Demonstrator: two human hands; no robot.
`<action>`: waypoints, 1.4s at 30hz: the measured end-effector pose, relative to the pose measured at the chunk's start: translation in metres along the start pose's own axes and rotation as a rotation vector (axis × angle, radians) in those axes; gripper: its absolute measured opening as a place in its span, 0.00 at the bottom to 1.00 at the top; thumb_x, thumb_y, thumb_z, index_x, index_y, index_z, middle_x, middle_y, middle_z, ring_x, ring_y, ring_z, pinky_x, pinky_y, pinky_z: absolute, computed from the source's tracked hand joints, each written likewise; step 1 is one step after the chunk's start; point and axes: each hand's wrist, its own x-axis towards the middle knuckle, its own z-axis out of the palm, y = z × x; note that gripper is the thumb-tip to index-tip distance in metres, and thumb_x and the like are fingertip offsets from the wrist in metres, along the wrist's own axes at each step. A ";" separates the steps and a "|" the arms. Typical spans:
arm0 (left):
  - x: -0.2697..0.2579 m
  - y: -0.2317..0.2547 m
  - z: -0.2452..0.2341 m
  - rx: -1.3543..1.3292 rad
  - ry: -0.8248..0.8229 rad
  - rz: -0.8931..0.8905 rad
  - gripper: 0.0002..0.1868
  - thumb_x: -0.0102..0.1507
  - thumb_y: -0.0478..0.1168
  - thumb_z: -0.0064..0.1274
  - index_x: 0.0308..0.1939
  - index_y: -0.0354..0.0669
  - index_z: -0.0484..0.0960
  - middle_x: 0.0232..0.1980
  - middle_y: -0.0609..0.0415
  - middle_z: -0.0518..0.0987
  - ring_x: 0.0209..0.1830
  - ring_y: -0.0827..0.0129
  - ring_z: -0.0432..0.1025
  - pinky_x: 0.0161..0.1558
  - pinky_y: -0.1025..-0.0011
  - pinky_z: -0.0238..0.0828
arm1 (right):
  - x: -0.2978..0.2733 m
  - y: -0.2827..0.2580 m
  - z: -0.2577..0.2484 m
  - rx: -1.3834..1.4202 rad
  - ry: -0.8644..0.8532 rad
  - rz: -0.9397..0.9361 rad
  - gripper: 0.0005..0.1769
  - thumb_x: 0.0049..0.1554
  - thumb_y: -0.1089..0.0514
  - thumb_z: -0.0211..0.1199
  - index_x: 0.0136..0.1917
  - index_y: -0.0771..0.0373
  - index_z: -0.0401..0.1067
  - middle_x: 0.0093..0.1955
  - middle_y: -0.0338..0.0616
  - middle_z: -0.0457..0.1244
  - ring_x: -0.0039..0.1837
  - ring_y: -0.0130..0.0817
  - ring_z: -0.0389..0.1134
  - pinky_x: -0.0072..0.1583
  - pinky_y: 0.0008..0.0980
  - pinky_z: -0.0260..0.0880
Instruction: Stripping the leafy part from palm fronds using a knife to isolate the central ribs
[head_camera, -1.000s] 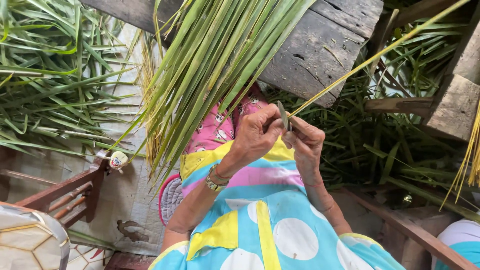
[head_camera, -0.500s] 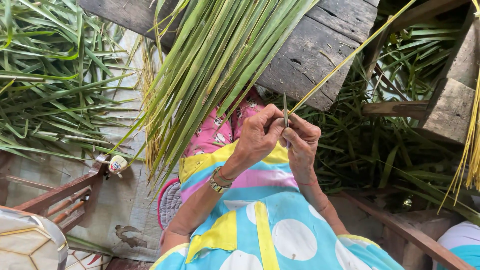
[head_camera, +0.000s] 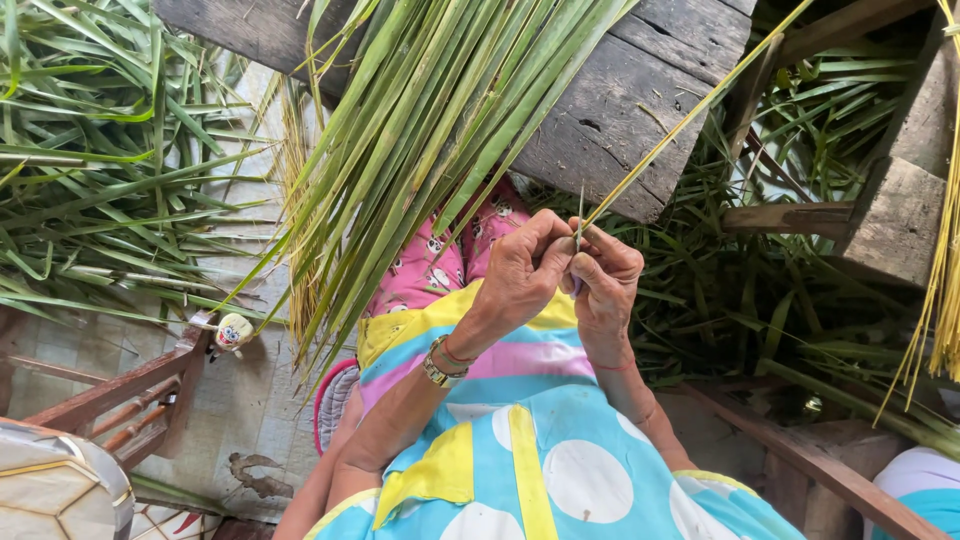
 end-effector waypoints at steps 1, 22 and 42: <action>0.000 -0.001 0.001 0.000 0.000 0.000 0.09 0.68 0.35 0.49 0.33 0.48 0.79 0.16 0.53 0.77 0.20 0.76 0.74 0.28 0.79 0.73 | 0.001 0.001 -0.002 0.000 0.000 0.000 0.26 0.53 0.67 0.69 0.63 0.80 0.71 0.34 0.59 0.65 0.25 0.26 0.56 0.28 0.27 0.60; -0.011 -0.017 -0.003 0.047 -0.041 -0.125 0.06 0.67 0.35 0.51 0.36 0.46 0.81 0.20 0.57 0.72 0.20 0.78 0.64 0.23 0.79 0.61 | 0.008 -0.016 0.004 0.087 -0.010 0.034 0.22 0.56 0.66 0.65 0.62 0.79 0.69 0.28 0.55 0.58 0.21 0.32 0.57 0.23 0.29 0.61; -0.053 0.014 -0.056 0.240 -0.089 -0.094 0.06 0.65 0.34 0.51 0.33 0.45 0.81 0.17 0.56 0.68 0.18 0.76 0.60 0.21 0.75 0.58 | 0.065 0.001 -0.031 0.340 -0.049 0.082 0.19 0.62 0.63 0.60 0.65 0.73 0.69 0.31 0.54 0.57 0.23 0.37 0.56 0.24 0.35 0.59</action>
